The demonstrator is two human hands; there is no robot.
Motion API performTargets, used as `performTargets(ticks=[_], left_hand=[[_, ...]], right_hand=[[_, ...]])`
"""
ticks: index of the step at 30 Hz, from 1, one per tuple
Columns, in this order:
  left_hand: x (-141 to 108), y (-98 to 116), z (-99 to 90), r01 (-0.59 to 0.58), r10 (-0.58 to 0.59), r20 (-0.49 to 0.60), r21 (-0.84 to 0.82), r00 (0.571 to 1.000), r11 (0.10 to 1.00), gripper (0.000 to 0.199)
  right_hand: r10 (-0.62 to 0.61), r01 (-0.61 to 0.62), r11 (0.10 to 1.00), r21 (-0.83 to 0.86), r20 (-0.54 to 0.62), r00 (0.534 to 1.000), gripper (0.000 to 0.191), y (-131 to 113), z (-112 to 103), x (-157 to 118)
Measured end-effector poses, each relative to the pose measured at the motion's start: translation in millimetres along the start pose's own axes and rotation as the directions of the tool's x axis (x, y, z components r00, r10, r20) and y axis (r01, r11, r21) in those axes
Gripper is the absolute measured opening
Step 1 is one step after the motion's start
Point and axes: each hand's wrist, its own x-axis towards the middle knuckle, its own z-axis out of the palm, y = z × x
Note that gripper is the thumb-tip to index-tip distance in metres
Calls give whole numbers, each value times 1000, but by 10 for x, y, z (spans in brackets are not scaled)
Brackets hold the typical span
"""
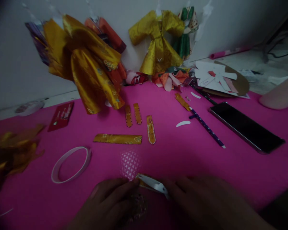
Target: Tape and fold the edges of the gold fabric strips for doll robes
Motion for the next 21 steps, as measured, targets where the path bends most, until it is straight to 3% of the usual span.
performTargets(ticks=[8,12,17,21], left_hand=[[-6,7,33,-7,6,24,17,1000,1000,34],[-43,16,89,28,-28,-76,0,997,1000,42],[-79,-16,31,-3,4,147,-7,989,1000,27],[-59,-26,-3,-1,2,117,-9,993,1000,26]], right_hand=[[-24,20,998,-62,-64,998,58,-2,-32,36],[-61,57,996,-67,-69,996,51,10,-58,93],[-30,31,996,-87,12,999,57,14,-30,33],[-19,22,995,-92,29,999,56,0,-37,-4]])
